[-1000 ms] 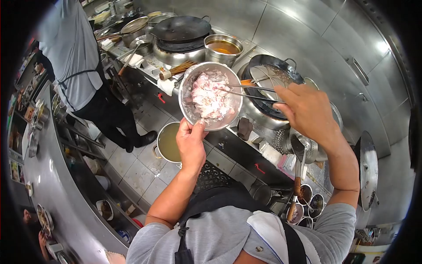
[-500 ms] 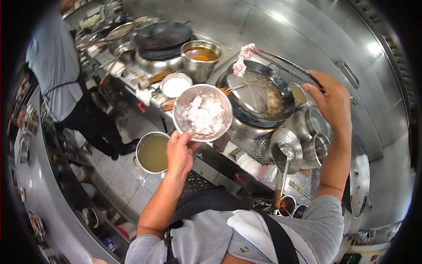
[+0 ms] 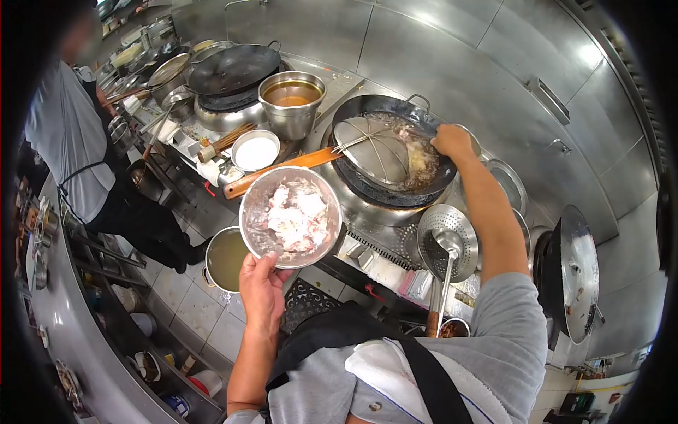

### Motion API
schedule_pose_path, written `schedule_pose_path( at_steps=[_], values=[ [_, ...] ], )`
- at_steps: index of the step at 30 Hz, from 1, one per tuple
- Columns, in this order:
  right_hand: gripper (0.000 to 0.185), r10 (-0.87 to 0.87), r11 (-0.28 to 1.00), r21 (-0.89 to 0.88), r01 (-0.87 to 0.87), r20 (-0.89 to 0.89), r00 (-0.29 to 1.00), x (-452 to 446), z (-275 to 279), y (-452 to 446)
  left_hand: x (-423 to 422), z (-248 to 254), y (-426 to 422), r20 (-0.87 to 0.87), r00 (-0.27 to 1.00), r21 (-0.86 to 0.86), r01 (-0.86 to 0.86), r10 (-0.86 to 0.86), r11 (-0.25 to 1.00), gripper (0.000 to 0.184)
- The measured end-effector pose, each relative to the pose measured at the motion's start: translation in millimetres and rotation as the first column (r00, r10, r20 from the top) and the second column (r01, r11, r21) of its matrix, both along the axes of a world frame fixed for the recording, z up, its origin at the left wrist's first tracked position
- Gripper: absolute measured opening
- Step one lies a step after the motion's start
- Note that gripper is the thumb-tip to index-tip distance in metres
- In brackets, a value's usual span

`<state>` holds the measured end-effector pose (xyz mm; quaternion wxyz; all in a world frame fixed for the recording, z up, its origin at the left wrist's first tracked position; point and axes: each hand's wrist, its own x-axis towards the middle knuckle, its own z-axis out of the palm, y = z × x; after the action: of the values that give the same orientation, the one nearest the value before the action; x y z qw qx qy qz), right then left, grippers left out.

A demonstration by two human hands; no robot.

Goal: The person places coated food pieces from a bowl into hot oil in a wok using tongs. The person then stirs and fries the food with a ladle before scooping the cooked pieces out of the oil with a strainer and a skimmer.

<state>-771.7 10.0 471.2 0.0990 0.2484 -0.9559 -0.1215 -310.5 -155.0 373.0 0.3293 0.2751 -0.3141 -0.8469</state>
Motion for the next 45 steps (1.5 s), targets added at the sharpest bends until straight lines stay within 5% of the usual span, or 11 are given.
schedule_pose_path(
  at_steps=[5, 9, 11, 12, 19, 22, 25, 32, 35, 39, 45],
  values=[
    [0.043, 0.019, 0.978, -0.208, -0.036, -0.085, 0.996, 20.9, 22.6, -7.0, 21.7, 10.7, -15.7, 0.017, 0.995, 0.004, -0.096, 0.096, 0.995, 0.020],
    [0.048, 0.345, 0.817, -0.416, -0.398, -0.200, 0.917, 117.0, 94.5, -32.8, 31.3, 1.0, -39.4, 0.027, 0.987, -0.036, -0.155, 0.156, 0.987, 0.003],
    [0.048, 0.518, 0.690, -0.551, -0.469, -0.077, 0.852, 191.8, 118.1, -45.3, 29.2, -4.8, -46.0, 0.009, 0.982, -0.076, -0.190, 0.191, 0.979, 0.020],
    [0.047, 0.595, 0.674, -0.517, -0.527, -0.043, 0.803, 220.8, 121.3, -50.7, 27.4, -28.8, -53.3, -0.076, 0.982, -0.114, -0.183, 0.175, 0.976, 0.004],
    [0.040, 0.716, 0.675, -0.357, -0.646, 0.107, 0.690, 314.2, 111.0, -90.7, 30.0, -24.9, -55.9, -0.063, 0.964, -0.595, -0.245, 0.259, 0.765, 0.004],
    [0.037, 0.714, 0.673, -0.392, -0.627, 0.121, 0.690, 314.2, 101.5, -92.9, 29.6, -25.1, -56.1, -0.082, 0.972, -0.562, -0.228, 0.221, 0.795, 0.008],
    [0.038, 0.735, 0.618, -0.428, -0.659, 0.017, 0.678, 320.7, 98.4, -78.0, 26.9, -15.1, -55.8, -0.139, 0.983, -0.254, -0.153, 0.120, 0.955, 0.013],
    [0.039, 0.502, 0.717, -0.484, -0.501, -0.139, 0.853, 249.3, 130.8, -8.8, 7.8, -22.7, -46.3, -0.109, 0.994, -0.049, -0.037, 0.031, 0.998, 0.016],
    [0.037, 0.248, 0.924, -0.250, -0.289, -0.182, 0.951, 183.1, 119.9, 24.6, 2.7, -18.5, -30.2, -0.065, 0.998, -0.041, 0.003, -0.006, 0.999, 0.017],
    [0.038, -0.053, 0.998, 0.035, 0.054, -0.042, 0.998, 91.7, 51.0, 51.7, -0.3, -23.2, -12.2, -0.061, 0.998, -0.046, 0.021, -0.023, 0.999, 0.018],
    [0.043, -0.218, 0.960, -0.178, 0.217, 0.016, 0.976, 43.6, -21.0, 73.0, 0.9, -17.3, -2.6, -0.063, 0.998, -0.059, 0.007, -0.011, 0.998, 0.014]
  ],
)
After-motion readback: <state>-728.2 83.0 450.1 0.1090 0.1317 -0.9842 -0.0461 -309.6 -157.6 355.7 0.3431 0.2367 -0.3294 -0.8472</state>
